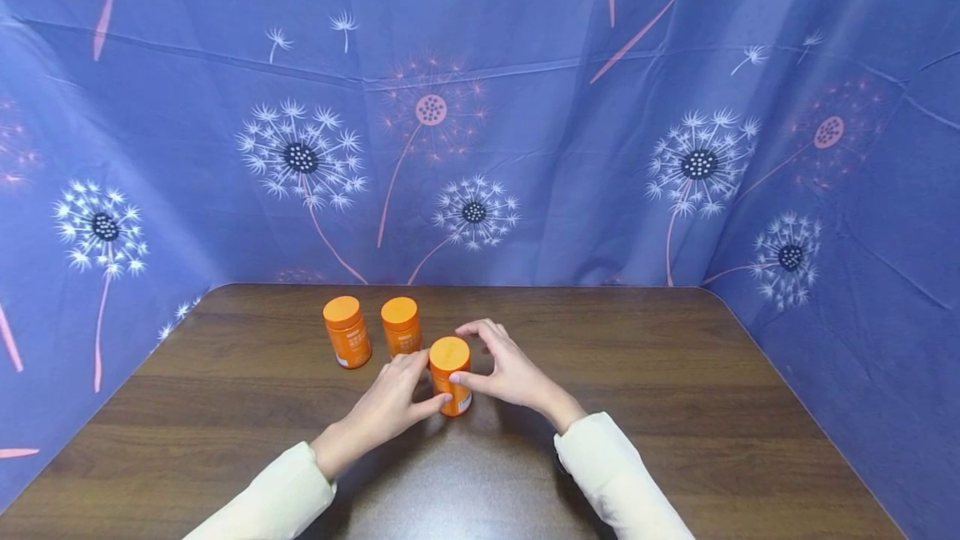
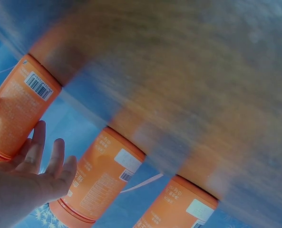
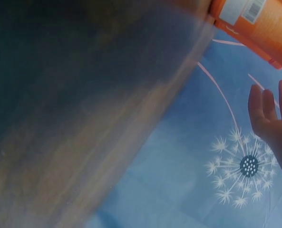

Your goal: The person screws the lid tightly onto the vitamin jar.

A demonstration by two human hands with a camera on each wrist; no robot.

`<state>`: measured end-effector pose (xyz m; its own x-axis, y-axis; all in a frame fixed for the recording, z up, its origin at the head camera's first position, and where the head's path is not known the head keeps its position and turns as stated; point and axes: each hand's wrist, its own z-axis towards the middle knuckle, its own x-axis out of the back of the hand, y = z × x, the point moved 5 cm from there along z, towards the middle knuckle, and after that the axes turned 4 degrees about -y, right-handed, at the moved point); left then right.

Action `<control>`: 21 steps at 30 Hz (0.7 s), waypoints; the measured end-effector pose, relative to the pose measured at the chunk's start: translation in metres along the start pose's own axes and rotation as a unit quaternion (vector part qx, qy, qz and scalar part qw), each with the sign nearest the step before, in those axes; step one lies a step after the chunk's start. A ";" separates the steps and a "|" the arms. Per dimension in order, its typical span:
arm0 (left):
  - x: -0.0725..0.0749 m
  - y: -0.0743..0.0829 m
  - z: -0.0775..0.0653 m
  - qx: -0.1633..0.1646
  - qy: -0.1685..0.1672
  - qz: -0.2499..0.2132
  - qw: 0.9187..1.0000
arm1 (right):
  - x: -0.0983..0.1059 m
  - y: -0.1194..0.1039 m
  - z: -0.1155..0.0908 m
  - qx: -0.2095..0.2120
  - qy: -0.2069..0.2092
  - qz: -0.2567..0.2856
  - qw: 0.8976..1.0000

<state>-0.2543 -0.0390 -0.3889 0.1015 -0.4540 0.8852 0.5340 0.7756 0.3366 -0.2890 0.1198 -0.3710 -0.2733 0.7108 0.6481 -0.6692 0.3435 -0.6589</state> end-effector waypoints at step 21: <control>-0.001 -0.001 0.000 -0.001 -0.001 -0.007 1.000 | 0.004 -0.004 0.002 0.037 -0.055 0.002 0.998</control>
<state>-0.2549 -0.0395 -0.3903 0.0921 -0.4644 0.8808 0.5370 0.7681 0.3488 -0.2891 0.1198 -0.3653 -0.3480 0.6392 0.6859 -0.7155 0.2916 -0.6348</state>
